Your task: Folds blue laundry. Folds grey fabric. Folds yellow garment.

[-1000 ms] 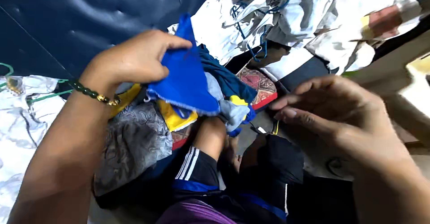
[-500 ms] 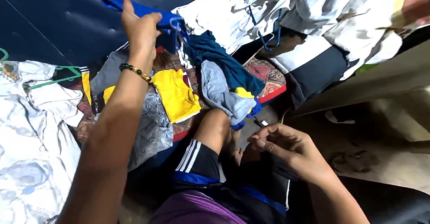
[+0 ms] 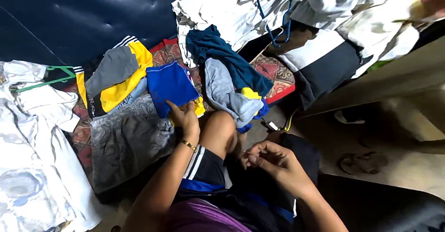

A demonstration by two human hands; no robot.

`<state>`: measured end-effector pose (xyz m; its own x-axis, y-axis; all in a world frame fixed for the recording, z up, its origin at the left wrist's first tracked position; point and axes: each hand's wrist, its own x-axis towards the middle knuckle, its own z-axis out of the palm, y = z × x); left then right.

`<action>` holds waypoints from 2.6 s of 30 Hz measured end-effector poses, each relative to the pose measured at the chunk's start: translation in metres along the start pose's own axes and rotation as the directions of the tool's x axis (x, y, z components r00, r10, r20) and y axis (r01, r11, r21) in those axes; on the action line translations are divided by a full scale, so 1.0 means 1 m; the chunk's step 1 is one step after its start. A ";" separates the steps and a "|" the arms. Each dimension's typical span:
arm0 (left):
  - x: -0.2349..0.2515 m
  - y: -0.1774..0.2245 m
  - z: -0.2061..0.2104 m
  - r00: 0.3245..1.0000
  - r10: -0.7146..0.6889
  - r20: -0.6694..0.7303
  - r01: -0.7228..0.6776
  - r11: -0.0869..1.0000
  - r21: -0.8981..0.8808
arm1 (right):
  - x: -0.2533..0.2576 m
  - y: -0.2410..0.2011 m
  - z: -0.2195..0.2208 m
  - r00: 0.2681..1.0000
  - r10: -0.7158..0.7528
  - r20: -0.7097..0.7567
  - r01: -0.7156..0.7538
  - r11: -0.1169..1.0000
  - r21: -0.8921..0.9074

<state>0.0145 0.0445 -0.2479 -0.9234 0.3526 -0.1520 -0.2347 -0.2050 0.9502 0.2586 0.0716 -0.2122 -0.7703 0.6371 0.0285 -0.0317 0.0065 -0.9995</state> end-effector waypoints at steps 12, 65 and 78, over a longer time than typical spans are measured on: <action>-0.042 0.034 -0.020 0.948 -0.315 0.039 0.315 0.949 0.010 | 0.099 -0.019 -0.016 0.945 -0.061 -0.322 -0.112 0.863 -0.492; 0.012 0.137 -0.045 0.144 -0.306 0.941 -0.602 0.727 0.329 | 0.033 -0.127 -0.060 0.850 -0.170 0.498 0.462 0.696 -0.550; -0.015 0.195 0.033 0.069 0.005 0.998 -0.936 0.347 0.063 | 0.033 -0.207 -0.117 0.859 -0.455 0.233 0.455 0.472 -0.755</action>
<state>-0.0071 0.0289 -0.0510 0.2387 0.9341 0.2656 0.8017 -0.3439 0.4889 0.3141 0.1814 -0.0063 -0.7959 0.3647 0.4832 0.1155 0.8750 -0.4702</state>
